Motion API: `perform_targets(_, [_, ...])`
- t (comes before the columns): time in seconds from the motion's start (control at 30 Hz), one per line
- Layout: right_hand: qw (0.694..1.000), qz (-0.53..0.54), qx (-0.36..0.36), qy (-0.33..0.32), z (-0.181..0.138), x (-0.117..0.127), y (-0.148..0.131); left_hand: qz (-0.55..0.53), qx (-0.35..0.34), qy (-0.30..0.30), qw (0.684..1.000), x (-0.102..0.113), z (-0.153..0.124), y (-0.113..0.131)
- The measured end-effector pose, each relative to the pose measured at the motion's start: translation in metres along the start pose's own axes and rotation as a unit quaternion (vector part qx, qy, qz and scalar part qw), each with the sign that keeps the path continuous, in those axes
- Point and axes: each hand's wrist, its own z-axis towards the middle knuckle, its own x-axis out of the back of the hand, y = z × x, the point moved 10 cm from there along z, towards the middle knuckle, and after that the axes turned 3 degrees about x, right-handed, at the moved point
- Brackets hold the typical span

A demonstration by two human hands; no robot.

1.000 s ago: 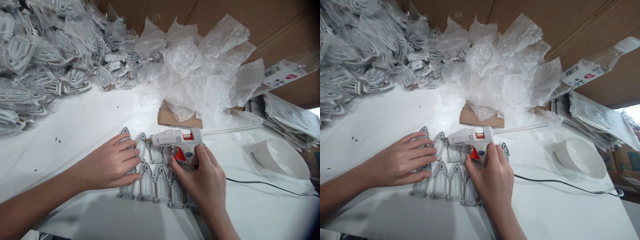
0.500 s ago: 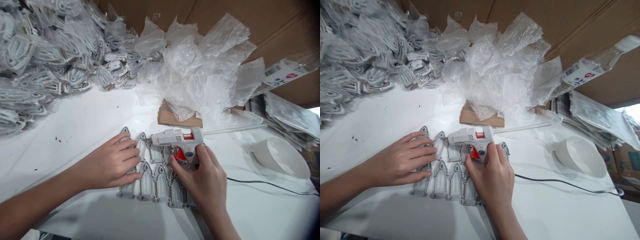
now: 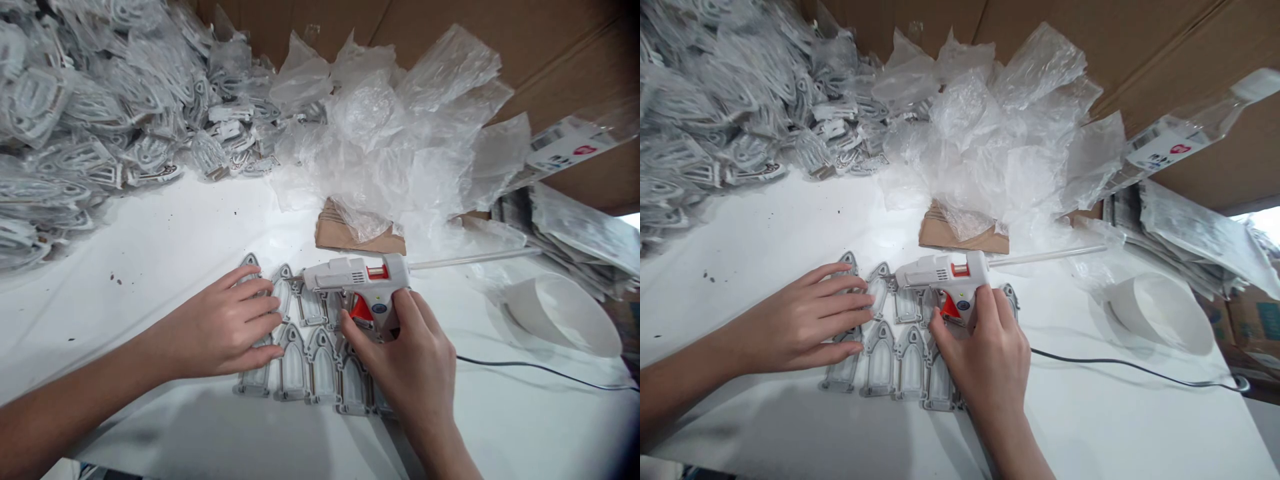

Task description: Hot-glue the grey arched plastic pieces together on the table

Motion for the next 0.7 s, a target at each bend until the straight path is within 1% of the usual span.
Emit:
perform_targets(0.27, [1.000, -0.004, 0.001, 0.002, 0.0011, 0.0002, 0.0003, -0.003, -0.002, 0.002, 1.000, -0.0005, -0.0009, 0.0001])
perform_targets(0.5, [1.000, -0.002, -0.012, -0.001, 0.0002, -0.0008, 0.0038, -0.006, 0.000, 0.003, 1.000, 0.0000, -0.0008, 0.0003])
perform_targets(0.7, [1.000, 0.002, -0.008, 0.008, 0.0003, 0.0017, 0.0011, -0.002, -0.002, 0.001, 1.000, -0.0002, -0.0012, 0.0007])
